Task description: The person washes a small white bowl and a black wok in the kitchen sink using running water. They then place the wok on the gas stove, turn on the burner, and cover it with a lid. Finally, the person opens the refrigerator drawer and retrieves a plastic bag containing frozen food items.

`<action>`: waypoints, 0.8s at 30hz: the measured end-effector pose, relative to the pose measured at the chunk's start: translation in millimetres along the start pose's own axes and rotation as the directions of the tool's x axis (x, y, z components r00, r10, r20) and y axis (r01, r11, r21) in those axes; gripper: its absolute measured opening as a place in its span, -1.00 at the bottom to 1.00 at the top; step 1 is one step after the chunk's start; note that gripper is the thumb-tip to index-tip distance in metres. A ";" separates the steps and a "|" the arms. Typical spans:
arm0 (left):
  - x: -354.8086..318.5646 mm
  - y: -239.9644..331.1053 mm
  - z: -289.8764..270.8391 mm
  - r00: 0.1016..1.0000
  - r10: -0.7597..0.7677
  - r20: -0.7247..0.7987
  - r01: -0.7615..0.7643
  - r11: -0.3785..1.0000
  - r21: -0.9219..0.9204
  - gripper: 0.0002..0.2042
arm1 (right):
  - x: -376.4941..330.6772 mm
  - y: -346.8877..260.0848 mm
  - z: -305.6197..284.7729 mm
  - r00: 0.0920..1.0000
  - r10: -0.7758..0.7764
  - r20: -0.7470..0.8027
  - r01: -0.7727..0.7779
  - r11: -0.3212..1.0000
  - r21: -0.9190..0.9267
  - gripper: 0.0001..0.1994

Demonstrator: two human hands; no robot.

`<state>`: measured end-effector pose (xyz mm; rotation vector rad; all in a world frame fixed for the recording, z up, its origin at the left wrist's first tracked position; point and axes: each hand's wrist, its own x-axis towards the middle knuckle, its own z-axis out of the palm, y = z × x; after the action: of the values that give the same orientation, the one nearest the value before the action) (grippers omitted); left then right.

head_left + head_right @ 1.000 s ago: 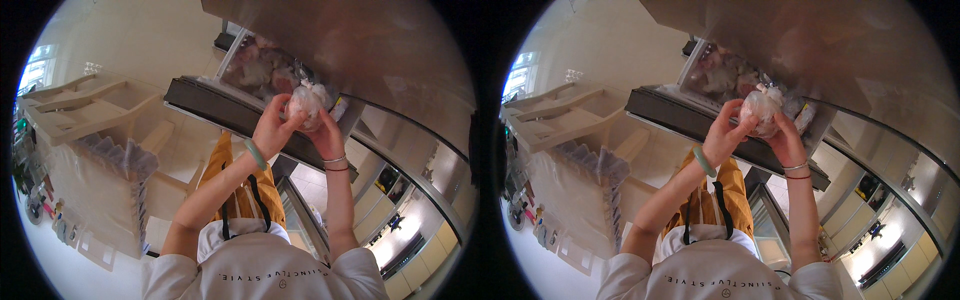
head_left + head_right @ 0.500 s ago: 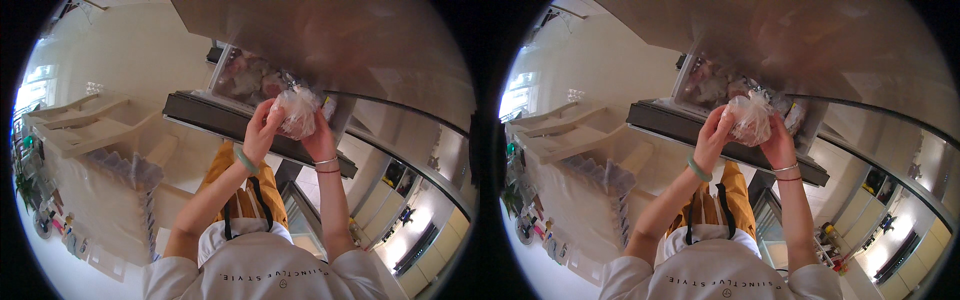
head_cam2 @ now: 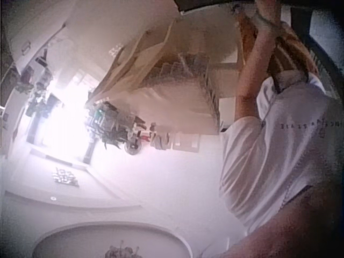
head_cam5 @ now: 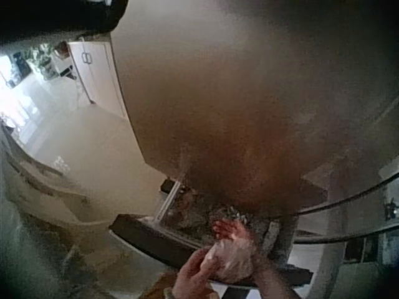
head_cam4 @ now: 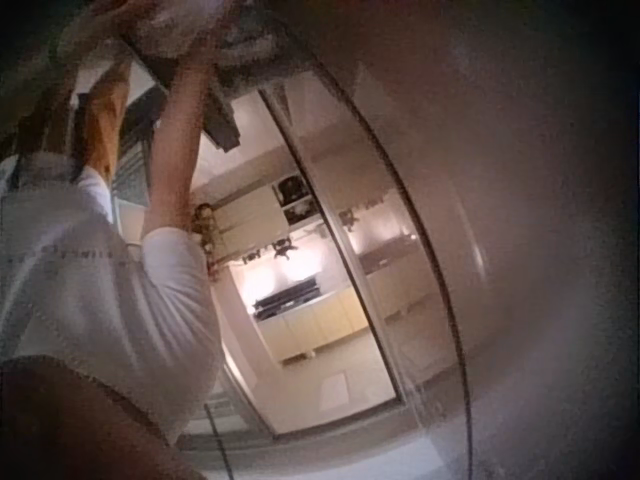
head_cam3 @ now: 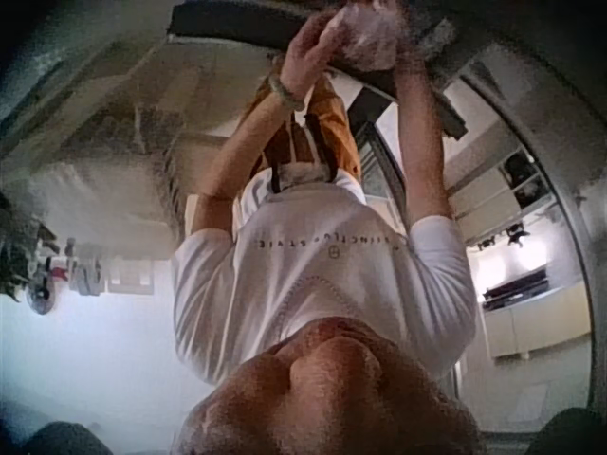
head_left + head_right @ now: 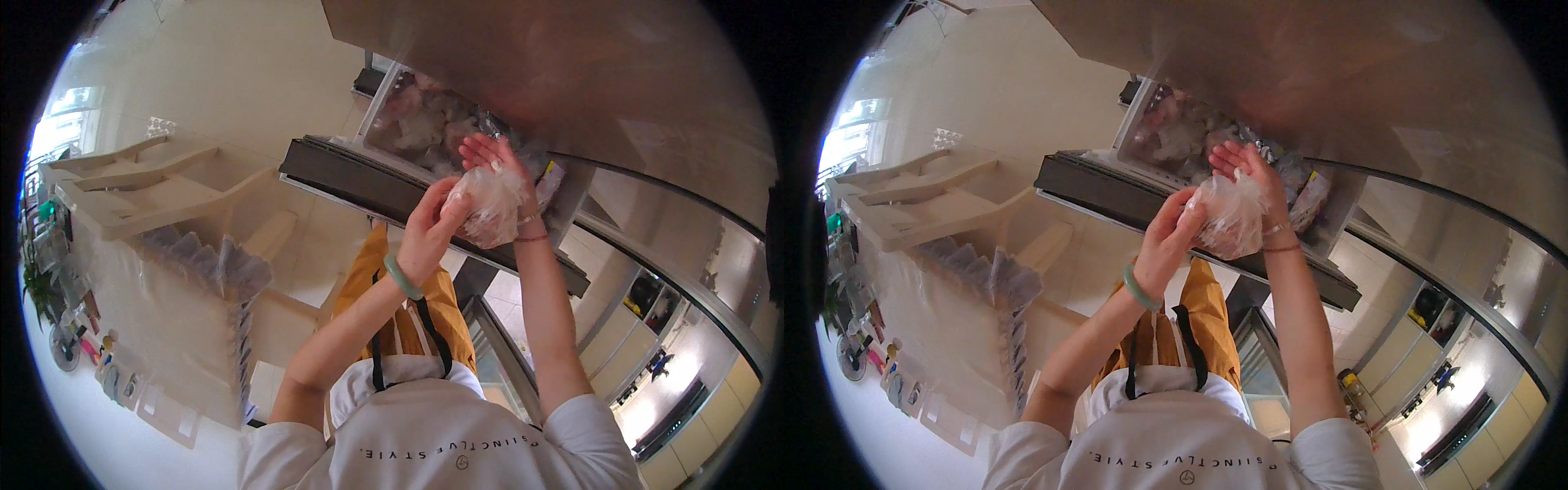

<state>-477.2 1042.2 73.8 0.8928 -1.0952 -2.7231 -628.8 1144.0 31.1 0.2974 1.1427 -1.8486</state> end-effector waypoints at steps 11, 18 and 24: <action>-24.7 -1.1 2.0 0.985 -0.174 0.009 0.174 0.985 -0.004 -0.64 | -129.8 40.1 8.1 0.992 -0.056 -0.110 0.106 0.836 0.538 -0.47; -49.8 -4.1 -0.2 0.940 -0.329 0.086 0.321 0.942 0.099 -0.59 | -163.4 77.9 -24.7 0.988 0.033 -0.154 0.057 0.835 0.547 -0.54; -68.0 -26.8 -10.7 0.922 -0.364 0.128 0.355 0.931 0.089 -0.58 | -184.3 93.5 -32.8 0.986 0.092 -0.140 0.024 0.750 0.661 -0.57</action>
<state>-411.4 1074.2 83.4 1.0133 -1.1486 -3.1089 -460.1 1261.6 70.0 0.8866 0.5228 -2.1771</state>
